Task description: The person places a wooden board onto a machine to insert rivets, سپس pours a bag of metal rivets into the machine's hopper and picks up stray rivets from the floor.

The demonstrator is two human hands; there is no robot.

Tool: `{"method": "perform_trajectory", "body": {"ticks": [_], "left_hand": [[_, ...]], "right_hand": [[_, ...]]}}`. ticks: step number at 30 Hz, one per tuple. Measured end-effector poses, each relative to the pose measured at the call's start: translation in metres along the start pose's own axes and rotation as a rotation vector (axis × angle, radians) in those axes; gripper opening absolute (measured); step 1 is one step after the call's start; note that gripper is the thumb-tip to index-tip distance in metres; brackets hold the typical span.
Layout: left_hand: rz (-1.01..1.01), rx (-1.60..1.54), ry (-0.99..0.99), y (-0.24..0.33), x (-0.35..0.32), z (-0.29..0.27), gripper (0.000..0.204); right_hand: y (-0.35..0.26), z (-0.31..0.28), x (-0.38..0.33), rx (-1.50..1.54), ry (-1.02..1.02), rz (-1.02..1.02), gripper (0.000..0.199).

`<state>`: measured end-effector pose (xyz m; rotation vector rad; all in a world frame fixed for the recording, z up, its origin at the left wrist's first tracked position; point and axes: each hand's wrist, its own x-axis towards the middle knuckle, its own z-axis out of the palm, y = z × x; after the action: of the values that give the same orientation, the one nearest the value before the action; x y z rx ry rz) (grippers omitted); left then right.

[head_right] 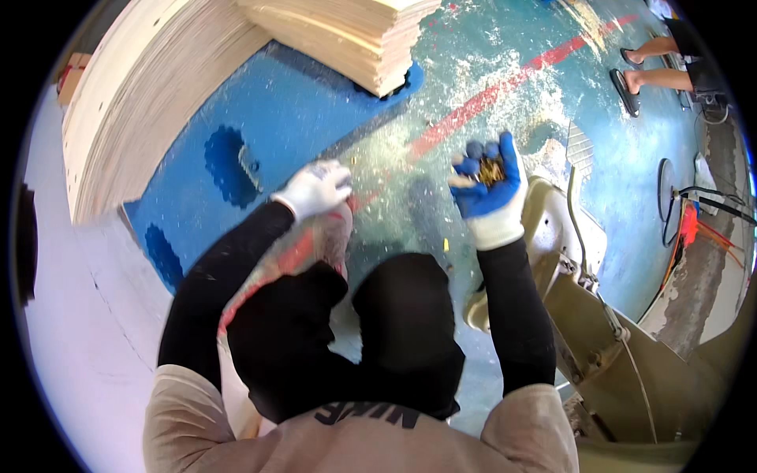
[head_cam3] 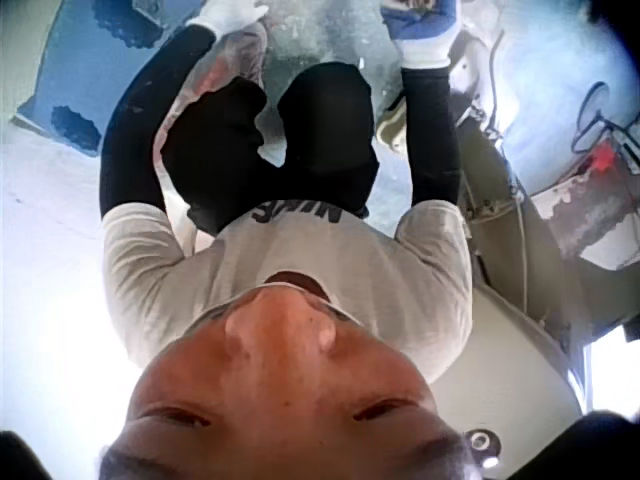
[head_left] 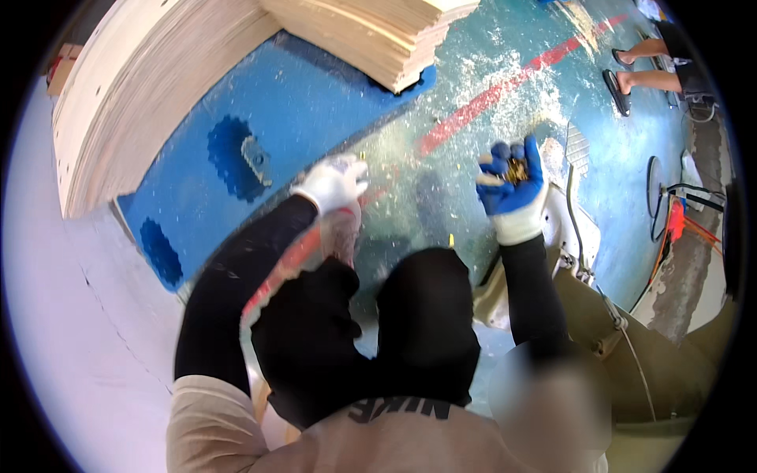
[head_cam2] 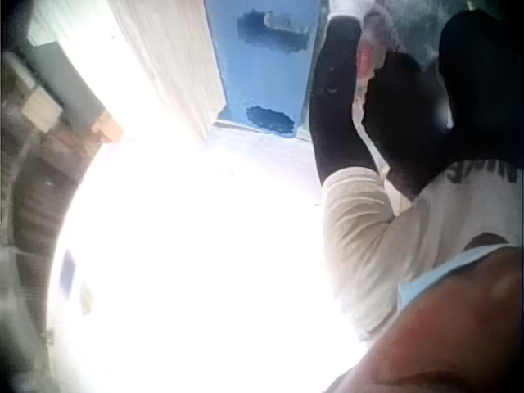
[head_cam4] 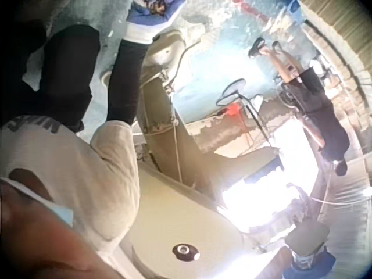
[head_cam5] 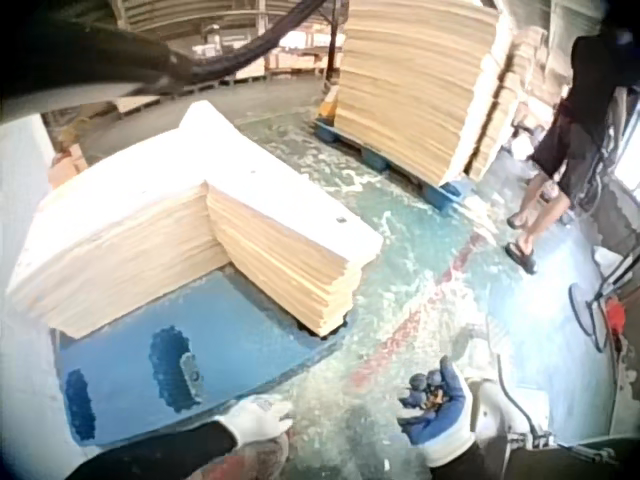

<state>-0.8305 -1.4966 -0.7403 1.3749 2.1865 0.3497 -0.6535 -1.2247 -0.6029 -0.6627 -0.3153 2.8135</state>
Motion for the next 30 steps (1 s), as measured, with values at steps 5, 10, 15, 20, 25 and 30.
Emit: {"method": "perform_trajectory", "body": {"ticks": [5,10,15,20,25,30], "left_hand": [[-0.256,-0.028,0.085,-0.032,0.043,0.072,0.046],[-0.281,-0.116,0.115,-0.055,0.083,0.110,0.034],[-0.090,-0.166,0.099,-0.023,0.126,0.084,0.019],[0.258,-0.171,0.255,0.025,0.222,0.062,0.017],[0.282,0.064,0.046,0.031,0.292,0.071,0.023],[0.345,0.178,0.005,0.015,0.316,0.080,0.017]], "right_hand": [[-0.020,-0.010,-0.019,0.065,0.040,-0.086,0.035],[-0.047,-0.029,-0.049,0.101,0.056,-0.219,0.033],[-0.058,-0.046,-0.073,0.107,0.156,-0.344,0.037],[-0.063,-0.056,-0.086,0.189,0.247,-0.419,0.037],[-0.071,-0.079,-0.108,0.115,0.352,-0.461,0.031],[-0.068,-0.117,-0.112,0.199,0.554,-0.436,0.031]]}}
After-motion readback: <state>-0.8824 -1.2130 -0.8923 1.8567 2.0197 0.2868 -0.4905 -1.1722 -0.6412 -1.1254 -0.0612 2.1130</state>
